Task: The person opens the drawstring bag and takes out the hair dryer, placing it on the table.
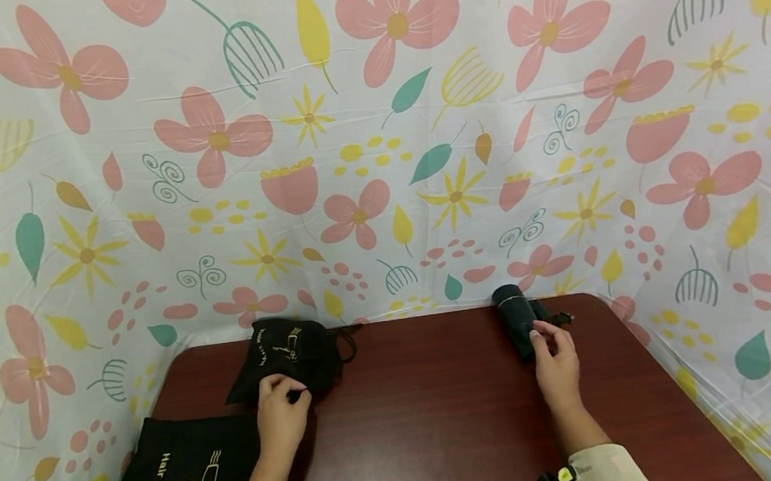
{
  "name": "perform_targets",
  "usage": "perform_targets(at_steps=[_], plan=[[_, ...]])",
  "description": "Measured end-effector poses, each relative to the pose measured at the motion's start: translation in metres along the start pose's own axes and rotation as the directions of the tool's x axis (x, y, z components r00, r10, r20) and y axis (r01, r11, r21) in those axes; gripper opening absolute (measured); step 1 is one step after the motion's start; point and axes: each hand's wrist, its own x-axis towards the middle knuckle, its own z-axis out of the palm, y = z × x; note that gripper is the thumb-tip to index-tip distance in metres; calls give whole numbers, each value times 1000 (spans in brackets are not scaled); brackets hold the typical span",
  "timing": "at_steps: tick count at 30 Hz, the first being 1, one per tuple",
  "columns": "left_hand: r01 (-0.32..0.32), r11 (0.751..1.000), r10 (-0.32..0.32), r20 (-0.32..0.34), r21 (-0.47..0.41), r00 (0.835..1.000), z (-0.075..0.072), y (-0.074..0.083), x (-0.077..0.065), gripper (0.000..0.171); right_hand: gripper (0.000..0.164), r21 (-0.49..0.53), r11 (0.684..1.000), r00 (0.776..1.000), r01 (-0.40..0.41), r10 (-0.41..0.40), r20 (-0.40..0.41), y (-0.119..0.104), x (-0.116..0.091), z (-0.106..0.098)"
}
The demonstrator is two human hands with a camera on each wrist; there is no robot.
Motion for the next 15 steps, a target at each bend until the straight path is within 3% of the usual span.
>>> perform_targets(at_steps=[15], plan=[[-36, 999, 36, -1, -16, 999, 5, 4, -8, 9, 33, 19, 1000, 997, -23, 21, 74, -8, -12, 13]])
